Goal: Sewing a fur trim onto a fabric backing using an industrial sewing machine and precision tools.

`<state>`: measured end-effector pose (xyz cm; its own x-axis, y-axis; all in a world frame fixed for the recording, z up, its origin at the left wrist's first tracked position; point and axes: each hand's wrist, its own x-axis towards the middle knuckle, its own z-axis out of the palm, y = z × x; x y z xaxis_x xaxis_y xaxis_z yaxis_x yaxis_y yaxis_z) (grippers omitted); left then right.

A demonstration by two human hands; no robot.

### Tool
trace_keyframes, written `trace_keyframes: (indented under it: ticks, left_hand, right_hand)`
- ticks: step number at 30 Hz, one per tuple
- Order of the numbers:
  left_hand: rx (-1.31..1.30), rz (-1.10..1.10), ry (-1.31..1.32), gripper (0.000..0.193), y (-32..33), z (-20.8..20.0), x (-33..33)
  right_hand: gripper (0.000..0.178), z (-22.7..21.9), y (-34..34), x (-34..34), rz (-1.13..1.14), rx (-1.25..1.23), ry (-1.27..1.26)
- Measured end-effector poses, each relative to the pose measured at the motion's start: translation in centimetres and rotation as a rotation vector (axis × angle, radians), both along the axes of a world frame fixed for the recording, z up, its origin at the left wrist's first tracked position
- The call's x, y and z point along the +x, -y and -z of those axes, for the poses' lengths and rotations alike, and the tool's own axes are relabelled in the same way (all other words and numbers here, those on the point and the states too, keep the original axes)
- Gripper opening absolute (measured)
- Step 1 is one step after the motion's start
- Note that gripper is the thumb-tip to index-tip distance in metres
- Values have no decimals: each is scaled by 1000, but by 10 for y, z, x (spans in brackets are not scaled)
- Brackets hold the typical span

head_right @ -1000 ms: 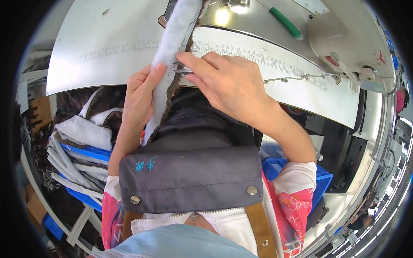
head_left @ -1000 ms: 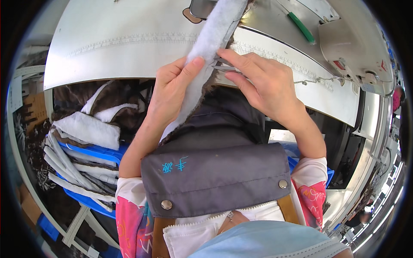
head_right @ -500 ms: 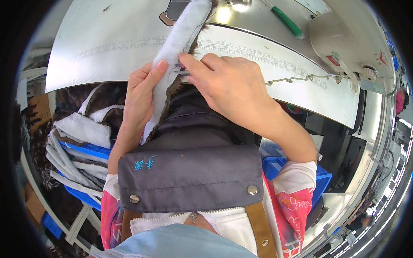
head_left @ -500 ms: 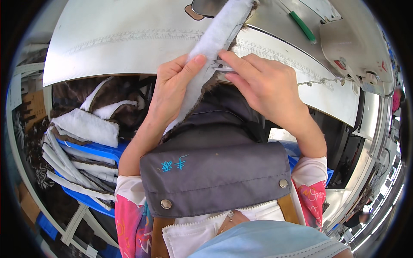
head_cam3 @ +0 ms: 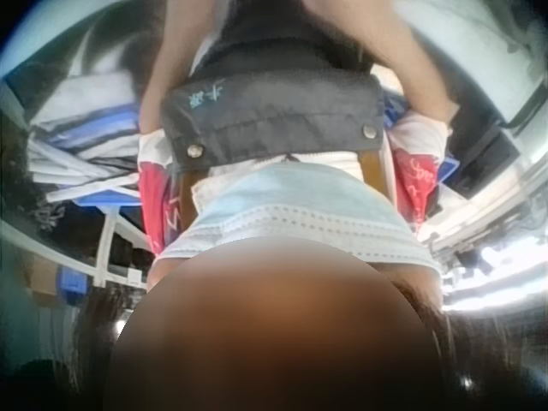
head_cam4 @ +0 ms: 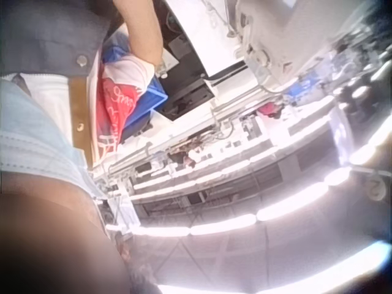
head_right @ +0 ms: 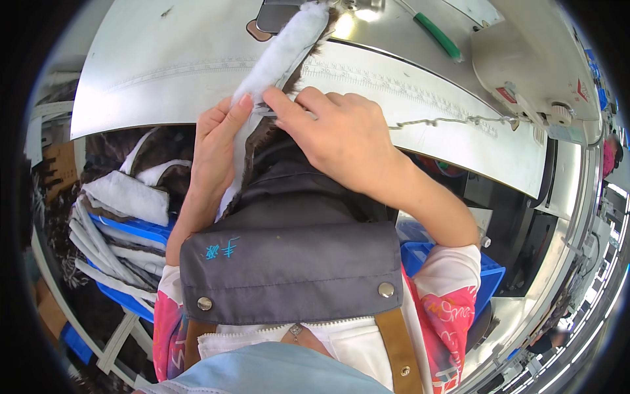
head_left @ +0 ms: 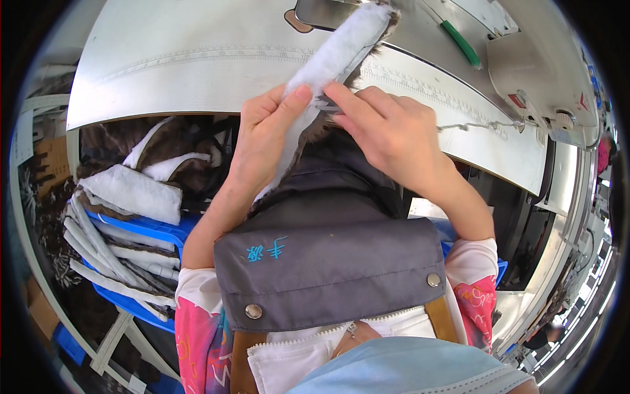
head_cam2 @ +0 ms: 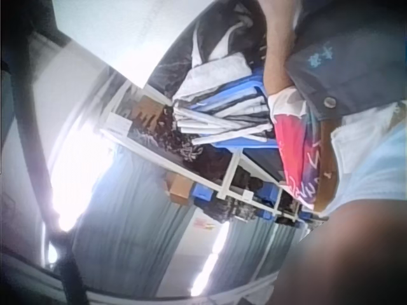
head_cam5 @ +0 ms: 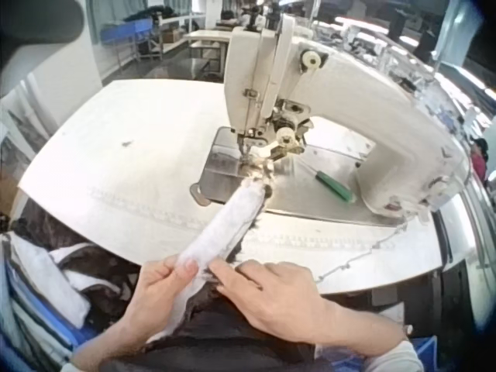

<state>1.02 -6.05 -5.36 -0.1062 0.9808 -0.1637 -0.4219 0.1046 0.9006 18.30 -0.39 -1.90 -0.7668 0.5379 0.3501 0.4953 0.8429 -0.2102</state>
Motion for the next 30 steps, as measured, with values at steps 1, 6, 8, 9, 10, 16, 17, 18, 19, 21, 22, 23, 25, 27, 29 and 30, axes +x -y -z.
trace_keyframes:
  ticks: [1, 6, 8, 9, 10, 16, 17, 18, 19, 21, 22, 23, 25, 27, 29, 30]
  left_hand:
    - [2, -4, -1, 30, 0, 2, -1]
    - [9, 70, 49, 30, 2, 7, -5]
    - [9, 67, 56, 30, 1, 5, -5]
    - [8, 68, 62, 30, 1, 5, -5]
    - [9, 69, 63, 30, 2, 5, -3]
    - [32, 42, 33, 29, -2, 7, -1]
    - [43, 62, -1, 28, -2, 9, -2]
    - [54, 83, -36, 27, -2, 9, -4]
    - [58, 81, -39, 27, -2, 8, -4]
    - [-3, 59, 24, 27, -3, 8, -6]
    - [-2, 60, 24, 27, -4, 7, -5]
    - [-5, 49, 15, 27, -5, 5, -4]
    - [-2, 41, 3, 27, -8, 4, -4]
    - [-16, 54, -26, 27, -8, 8, -7]
    - [-18, 18, 52, 27, -9, 7, -14]
    - [-24, -11, 133, 27, -10, 4, -17]
  right_hand:
    - [41, 9, -3, 1, -54, -102, -154]
    - [37, 32, -3, -2, -79, -606, -512]
    - [38, 34, -2, -3, -78, -739, -564]
    - [37, 35, -1, -4, -88, -824, -638]
    - [37, 36, -1, -5, -97, -908, -712]
    - [36, 31, -8, 1, -145, -1534, -898]
    - [36, 29, -8, 1, -150, -1532, -898]
    - [35, 26, -8, 1, -158, -1421, -816]
    - [35, 25, -8, 2, -166, -1310, -735]
    - [33, 32, -15, 9, -338, -1538, -820]
    - [32, 39, -18, 11, -522, -1760, -899]
    - [32, 46, -20, 11, -575, -1880, -959]
    - [31, 46, -22, 10, -586, -1922, -986]
    - [31, 37, -23, 7, -611, -1972, -1001]
    - [33, 10, -21, 10, -162, -1200, -525]
    - [36, 2, -23, 16, -22, -907, -355]
